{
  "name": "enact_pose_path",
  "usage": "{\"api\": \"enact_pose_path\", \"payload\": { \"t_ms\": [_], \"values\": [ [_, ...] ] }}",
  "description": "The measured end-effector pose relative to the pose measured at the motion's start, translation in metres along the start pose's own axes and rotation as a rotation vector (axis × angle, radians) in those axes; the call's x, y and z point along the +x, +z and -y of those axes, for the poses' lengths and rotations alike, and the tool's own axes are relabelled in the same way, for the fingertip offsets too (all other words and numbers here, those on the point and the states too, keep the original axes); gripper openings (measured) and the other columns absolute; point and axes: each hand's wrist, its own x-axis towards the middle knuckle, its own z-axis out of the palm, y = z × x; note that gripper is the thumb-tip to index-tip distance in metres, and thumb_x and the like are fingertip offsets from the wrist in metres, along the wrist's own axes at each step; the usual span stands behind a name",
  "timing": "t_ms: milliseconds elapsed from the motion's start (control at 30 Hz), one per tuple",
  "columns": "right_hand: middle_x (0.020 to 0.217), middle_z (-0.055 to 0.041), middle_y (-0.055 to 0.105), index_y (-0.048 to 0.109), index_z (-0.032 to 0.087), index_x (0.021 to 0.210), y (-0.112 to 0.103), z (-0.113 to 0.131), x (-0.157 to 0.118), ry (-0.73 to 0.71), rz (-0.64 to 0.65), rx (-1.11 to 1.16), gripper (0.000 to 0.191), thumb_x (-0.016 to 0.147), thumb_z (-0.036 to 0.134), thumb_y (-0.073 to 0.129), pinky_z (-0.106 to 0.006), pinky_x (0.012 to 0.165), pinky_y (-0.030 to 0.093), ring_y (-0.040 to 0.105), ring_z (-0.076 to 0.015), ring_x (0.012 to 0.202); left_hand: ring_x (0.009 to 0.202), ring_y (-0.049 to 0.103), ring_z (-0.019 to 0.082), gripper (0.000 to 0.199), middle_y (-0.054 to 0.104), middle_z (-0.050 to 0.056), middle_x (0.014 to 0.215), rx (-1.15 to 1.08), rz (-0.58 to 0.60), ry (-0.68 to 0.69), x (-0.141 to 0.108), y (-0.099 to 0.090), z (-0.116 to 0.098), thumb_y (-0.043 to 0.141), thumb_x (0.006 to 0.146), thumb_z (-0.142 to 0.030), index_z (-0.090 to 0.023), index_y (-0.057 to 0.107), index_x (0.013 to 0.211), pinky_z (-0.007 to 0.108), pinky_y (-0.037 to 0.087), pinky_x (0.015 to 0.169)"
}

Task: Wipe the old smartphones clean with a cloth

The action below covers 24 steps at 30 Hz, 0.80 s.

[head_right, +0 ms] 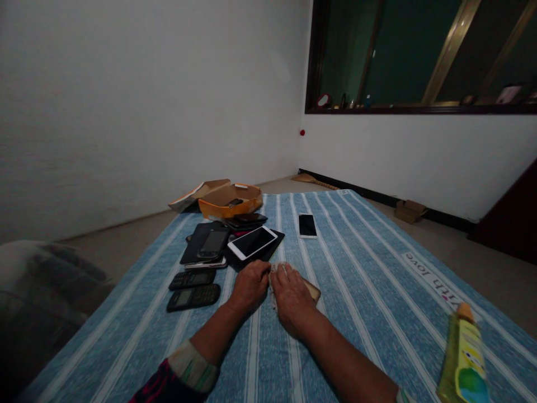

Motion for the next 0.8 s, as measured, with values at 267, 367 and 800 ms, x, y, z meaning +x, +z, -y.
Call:
{"api": "enact_pose_path", "payload": {
  "t_ms": [267,367,800],
  "values": [
    [0.15,-0.0182,0.042,0.044,0.01,0.143,0.007,-0.012,-0.032,-0.016,-0.035,-0.029,0.058,0.085,0.005,0.043,-0.052,0.114,0.031,0.031,-0.032,0.143,0.097,0.061,0.021,0.022,0.068,0.006,0.097,-0.01,0.006,-0.007,0.0,0.002,0.001,0.051,0.087,-0.009,-0.02,0.067,0.097,0.031,0.046,0.087],
    [0.149,-0.0177,0.044,0.046,0.01,0.142,0.002,-0.008,-0.02,-0.011,-0.016,-0.017,0.055,0.087,0.008,0.044,-0.05,0.115,0.031,0.034,-0.0322,0.141,0.096,0.062,0.022,0.022,0.068,0.007,0.097,-0.008,0.007,-0.005,0.0,0.0,-0.001,0.049,0.088,-0.01,-0.019,0.067,0.097,0.032,0.047,0.087],
    [0.151,-0.0186,0.04,0.044,0.01,0.144,0.005,-0.006,-0.024,0.002,-0.028,0.029,0.058,0.086,0.003,0.046,-0.051,0.117,0.028,0.03,-0.0324,0.143,0.096,0.062,0.021,0.023,0.068,0.007,0.096,-0.001,-0.012,0.013,0.001,0.001,0.002,0.049,0.088,-0.008,-0.018,0.067,0.099,0.03,0.047,0.088]
  ]
}}
